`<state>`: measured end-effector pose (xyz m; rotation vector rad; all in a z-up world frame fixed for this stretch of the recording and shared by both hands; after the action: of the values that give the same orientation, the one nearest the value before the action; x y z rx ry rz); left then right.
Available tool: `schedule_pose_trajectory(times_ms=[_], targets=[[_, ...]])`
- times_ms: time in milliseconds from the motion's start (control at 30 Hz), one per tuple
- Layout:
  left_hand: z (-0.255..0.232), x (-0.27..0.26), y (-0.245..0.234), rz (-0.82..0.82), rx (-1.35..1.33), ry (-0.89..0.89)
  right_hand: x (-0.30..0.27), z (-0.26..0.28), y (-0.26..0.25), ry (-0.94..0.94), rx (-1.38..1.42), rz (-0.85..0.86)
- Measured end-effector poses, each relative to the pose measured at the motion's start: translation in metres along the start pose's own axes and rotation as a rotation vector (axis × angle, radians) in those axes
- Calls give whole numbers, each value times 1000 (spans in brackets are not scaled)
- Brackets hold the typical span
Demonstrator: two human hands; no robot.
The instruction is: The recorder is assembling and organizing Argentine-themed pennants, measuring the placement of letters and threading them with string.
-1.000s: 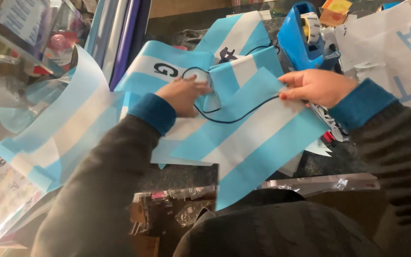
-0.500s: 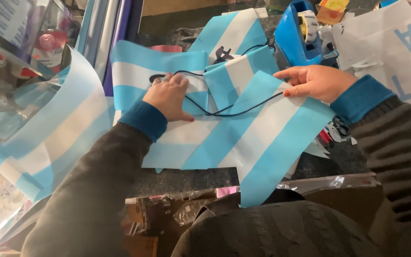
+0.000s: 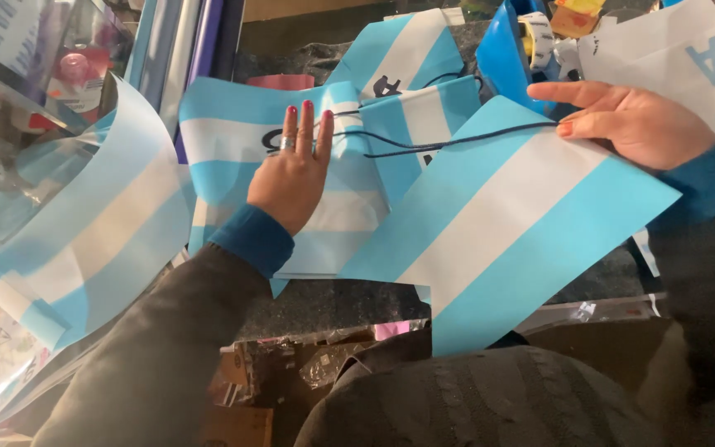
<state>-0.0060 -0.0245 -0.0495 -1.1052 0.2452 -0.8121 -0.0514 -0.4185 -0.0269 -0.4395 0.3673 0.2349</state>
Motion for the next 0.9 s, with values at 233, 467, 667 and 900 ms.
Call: schedule_pose_trajectory(times_ms=[233,467,667,900], targets=[[9,-13,-31,-44,99,-41,-11,-5,5,-60,70,-25],[-29,-33,-19,221,99,-117,5,-37,-8,-23,167,-23],[-63,-51,-31,355,-207,-149,-5,-18,7,-69,294,5],[-106,-38,-21,206,-1104,-284,-17,6,26,-102,296,6]])
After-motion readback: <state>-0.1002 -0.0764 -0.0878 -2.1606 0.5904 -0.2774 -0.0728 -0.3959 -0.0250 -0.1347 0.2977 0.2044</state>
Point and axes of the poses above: each hand's wrist, its own x-axis towards the middle knuckle, its own y-axis out of the palm, z = x × y, the point moved 5 cm from there along x, towards the middle knuckle, and after that the axes turned 4 degrees about x, right-handed, at the moved point
